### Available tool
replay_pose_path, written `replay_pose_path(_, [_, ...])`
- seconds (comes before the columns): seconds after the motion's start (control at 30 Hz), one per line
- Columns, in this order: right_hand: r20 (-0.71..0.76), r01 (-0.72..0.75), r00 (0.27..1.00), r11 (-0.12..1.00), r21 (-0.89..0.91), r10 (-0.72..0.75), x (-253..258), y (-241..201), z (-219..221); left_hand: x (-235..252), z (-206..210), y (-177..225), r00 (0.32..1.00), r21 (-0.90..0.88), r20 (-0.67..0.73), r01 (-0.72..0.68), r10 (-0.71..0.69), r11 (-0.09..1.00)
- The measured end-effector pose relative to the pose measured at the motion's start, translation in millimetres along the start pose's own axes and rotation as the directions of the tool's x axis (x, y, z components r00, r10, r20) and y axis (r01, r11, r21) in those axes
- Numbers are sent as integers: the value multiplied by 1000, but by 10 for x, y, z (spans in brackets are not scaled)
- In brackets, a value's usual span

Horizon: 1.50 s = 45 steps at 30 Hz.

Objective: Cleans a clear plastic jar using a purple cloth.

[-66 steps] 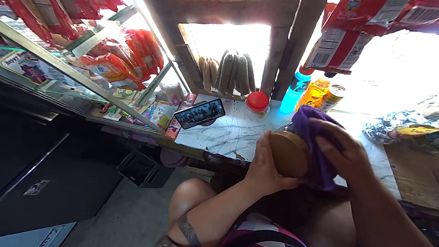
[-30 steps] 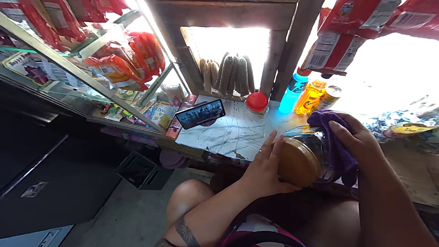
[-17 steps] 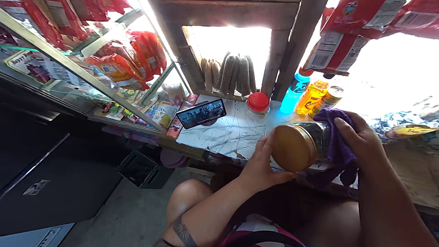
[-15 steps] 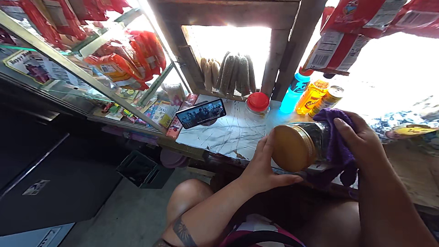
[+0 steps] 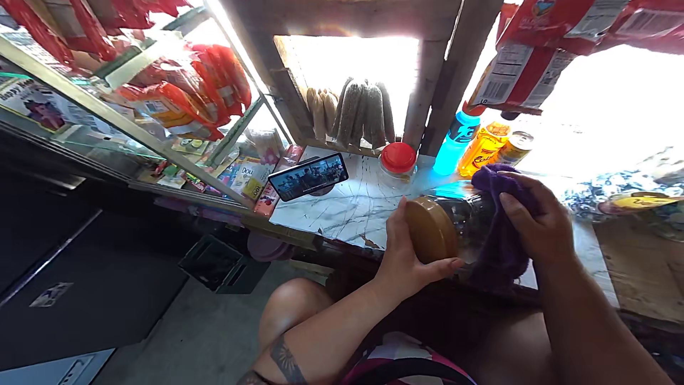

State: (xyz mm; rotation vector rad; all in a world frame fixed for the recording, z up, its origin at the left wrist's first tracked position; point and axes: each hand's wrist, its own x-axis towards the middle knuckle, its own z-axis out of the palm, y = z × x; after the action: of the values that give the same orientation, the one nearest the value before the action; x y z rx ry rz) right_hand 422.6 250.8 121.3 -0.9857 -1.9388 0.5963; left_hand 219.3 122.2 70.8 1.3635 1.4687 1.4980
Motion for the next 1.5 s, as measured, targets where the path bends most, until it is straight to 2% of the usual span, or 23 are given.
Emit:
replay_pose_path(0.13, [-37,74,997,993,92,-71,-14,92,141,38,-32,6,998,72,-56,-23,27,997])
replay_pose_path(0.23, [-10,157,988,985,75,-157,-13,93,158,40,-34,9,996,134,-51,-71,78,988])
replay_pose_path(0.43, [136,413,905,909,-51,-404,-119,-221,141,6,-23,3,960,249,46,-279,277,927])
replay_pose_path(0.57, [225,482,857,875,-36,-463,-236,-392,166,-18,-35,31,950,288,122,-311,288,906])
replay_pose_path(0.67, [273,404,879,915,6,-390,-200,-368,98,-7,-49,23,935,316,162,-353,317,881])
replay_pose_path(0.83, [345,135,932,990,-35,-115,-73,-266,-38,-27,-32,33,921,328,204,-385,333,863])
replay_pose_path(0.97, [394,-62,912,990,-128,108,38,-180,-133,-33,-35,47,919,343,222,-387,327,856])
replay_pose_path(1.2, [404,-233,874,962,-140,270,125,-55,-171,-34,-32,31,910,350,230,-408,345,843])
replay_pose_path(1.5, [383,-334,865,941,-46,325,159,15,-178,-40,-33,5,909,362,232,-412,348,836])
